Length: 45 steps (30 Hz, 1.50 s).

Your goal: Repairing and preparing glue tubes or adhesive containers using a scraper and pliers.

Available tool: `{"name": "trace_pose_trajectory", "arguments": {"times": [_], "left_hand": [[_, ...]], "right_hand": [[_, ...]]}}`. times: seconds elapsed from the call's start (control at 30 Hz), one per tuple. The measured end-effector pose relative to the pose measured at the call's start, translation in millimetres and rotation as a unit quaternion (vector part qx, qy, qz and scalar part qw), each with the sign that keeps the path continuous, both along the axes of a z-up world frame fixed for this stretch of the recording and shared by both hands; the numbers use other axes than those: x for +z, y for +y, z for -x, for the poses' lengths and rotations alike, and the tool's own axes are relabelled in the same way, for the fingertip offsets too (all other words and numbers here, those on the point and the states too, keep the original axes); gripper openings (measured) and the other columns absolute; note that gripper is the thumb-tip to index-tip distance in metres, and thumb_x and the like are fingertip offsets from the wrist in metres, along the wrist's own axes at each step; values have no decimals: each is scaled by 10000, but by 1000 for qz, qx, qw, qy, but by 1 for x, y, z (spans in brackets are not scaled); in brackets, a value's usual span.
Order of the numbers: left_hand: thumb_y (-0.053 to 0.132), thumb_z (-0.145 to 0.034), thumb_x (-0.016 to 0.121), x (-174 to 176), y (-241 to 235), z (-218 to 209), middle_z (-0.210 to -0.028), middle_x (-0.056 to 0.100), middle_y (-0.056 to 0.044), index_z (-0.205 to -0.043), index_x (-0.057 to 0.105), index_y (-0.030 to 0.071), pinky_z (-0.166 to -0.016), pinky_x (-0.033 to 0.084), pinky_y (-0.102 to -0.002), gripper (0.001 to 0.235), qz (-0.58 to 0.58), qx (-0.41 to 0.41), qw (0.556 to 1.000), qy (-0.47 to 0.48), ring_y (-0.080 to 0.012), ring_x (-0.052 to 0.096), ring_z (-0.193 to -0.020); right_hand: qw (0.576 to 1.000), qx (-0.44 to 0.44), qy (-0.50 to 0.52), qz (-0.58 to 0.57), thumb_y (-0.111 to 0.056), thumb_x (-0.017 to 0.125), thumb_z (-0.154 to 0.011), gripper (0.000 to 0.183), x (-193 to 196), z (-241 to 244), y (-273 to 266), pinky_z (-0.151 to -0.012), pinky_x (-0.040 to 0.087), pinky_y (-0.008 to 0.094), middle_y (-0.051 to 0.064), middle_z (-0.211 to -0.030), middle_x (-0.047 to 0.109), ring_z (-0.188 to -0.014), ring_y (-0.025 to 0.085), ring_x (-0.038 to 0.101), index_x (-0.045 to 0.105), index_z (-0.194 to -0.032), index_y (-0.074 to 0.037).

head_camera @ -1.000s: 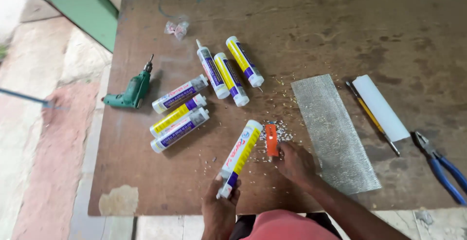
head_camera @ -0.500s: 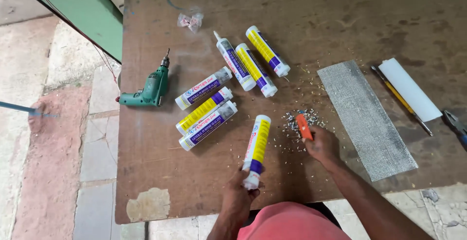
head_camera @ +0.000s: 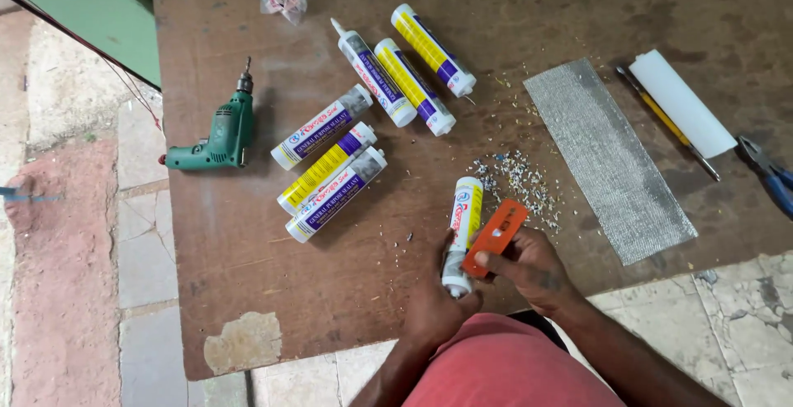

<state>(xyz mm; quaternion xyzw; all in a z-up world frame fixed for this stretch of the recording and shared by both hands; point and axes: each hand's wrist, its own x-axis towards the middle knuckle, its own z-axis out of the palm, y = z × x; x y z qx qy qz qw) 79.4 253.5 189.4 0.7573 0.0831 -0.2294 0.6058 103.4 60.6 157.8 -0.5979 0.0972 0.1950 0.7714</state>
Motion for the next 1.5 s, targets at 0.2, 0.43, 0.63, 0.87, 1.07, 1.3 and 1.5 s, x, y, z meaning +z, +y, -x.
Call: {"name": "trace_pose_trajectory", "arguments": {"times": [0.2,0.43,0.63,0.87,1.07,1.3,1.5], "left_hand": [[204,-699,824,6,1,-8,-1218,720,-184,-1515,396,126,-833,605,-362,925,-23,13,999,-41,-246,756,-1017],[132,-641,746,20,10,-11,-1032,774,-162,-1503,477,147,-767,611,-357,903,-78,19,997,3,-239,780,-834],[132,-630,715,10,12,-6,-969,792,-143,-1494,493,108,-743,608,-361,892,-22,47,999,-8,-215,767,-792],[157,-655,733,6,15,-4,-945,765,-159,-1484,498,105,-720,592,-369,864,-90,47,994,32,-229,747,-756],[156,-656,744,15,18,-10,-956,773,-154,-1452,535,88,-731,594,-359,826,-65,49,997,17,-209,755,-783],[125,-639,725,15,18,-8,-974,780,-152,-1460,537,107,-740,598,-350,842,-44,47,998,5,-213,767,-807],[138,-636,744,10,15,-6,-1012,766,-172,-1443,557,114,-782,592,-380,829,-89,36,995,-18,-261,771,-858]], "right_hand": [[997,30,-25,68,-150,792,-842,284,-1,0,12,-672,573,327,105,-914,783,-765,146,702,719,-1070,2],[995,37,-36,91,-170,769,-856,311,5,2,26,-769,614,341,116,-960,787,-846,159,751,694,-1096,15],[991,25,-99,89,-156,737,-885,285,-7,-1,27,-791,611,317,112,-979,785,-874,144,745,682,-1100,22],[982,-36,-87,162,-138,751,-888,218,-63,-41,2,-672,575,321,100,-864,766,-743,140,697,712,-1014,36],[968,-47,-111,221,-194,751,-899,246,-39,-36,14,-675,580,312,95,-852,761,-733,140,710,738,-983,37],[986,47,-104,122,-191,775,-859,262,-27,-17,24,-720,597,296,79,-903,788,-798,112,723,737,-1017,14],[965,-47,-142,216,-166,739,-900,202,-79,-74,-12,-709,563,291,70,-889,755,-779,109,684,720,-1001,8]]}}
